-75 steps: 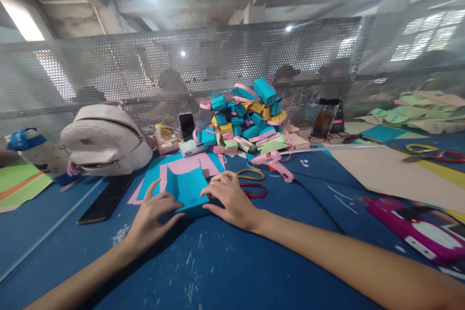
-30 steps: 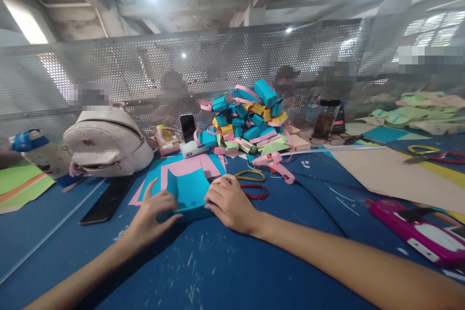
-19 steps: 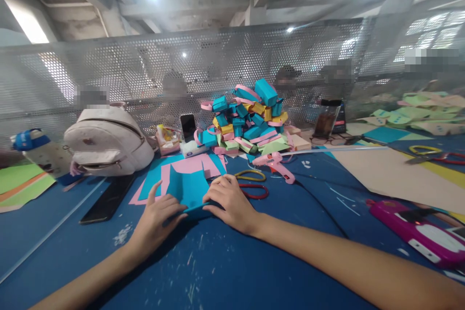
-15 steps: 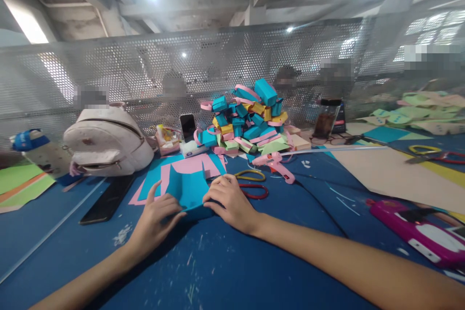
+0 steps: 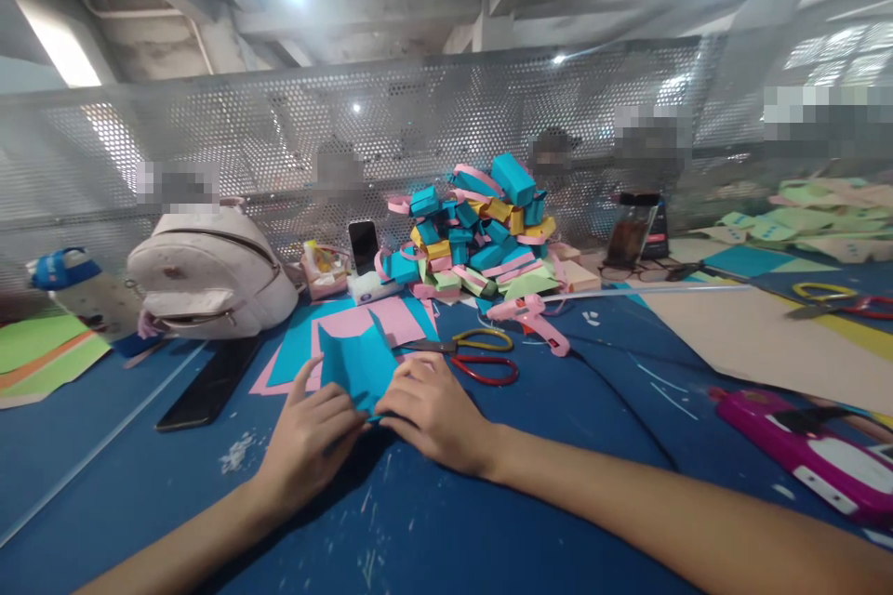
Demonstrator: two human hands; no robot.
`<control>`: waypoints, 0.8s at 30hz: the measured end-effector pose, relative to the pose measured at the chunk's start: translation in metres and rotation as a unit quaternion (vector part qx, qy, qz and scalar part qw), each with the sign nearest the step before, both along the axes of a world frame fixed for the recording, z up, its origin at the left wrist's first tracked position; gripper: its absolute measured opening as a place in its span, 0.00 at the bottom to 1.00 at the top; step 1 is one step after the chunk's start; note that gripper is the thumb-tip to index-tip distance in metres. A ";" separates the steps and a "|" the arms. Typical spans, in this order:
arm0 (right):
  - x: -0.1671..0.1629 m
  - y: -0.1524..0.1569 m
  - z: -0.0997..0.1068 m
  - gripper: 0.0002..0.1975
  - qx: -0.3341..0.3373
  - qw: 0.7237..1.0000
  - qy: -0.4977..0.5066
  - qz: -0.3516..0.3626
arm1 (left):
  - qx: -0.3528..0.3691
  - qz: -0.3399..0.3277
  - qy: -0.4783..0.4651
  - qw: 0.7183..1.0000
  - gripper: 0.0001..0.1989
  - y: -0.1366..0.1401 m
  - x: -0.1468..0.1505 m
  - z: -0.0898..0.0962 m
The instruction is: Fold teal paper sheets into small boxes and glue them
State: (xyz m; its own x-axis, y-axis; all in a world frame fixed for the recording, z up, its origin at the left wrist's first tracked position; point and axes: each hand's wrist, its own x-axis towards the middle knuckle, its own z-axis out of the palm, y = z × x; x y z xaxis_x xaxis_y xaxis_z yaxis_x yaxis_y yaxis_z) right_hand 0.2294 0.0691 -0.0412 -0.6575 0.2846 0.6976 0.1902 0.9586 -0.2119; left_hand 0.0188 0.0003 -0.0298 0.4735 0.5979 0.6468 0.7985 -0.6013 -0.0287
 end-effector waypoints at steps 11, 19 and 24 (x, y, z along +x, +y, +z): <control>0.000 -0.002 -0.001 0.06 0.009 0.999 0.021 0.025 | -0.011 -0.021 -0.013 1.000 0.12 -0.006 0.002 0.000; 0.007 0.011 -0.006 0.11 0.059 0.997 0.019 0.050 | 0.040 -0.041 0.015 0.998 0.09 -0.010 -0.008 -0.002; 0.009 0.014 -0.004 0.11 0.102 0.993 0.006 0.061 | 0.073 -0.042 0.043 0.995 0.14 -0.008 -0.010 -0.004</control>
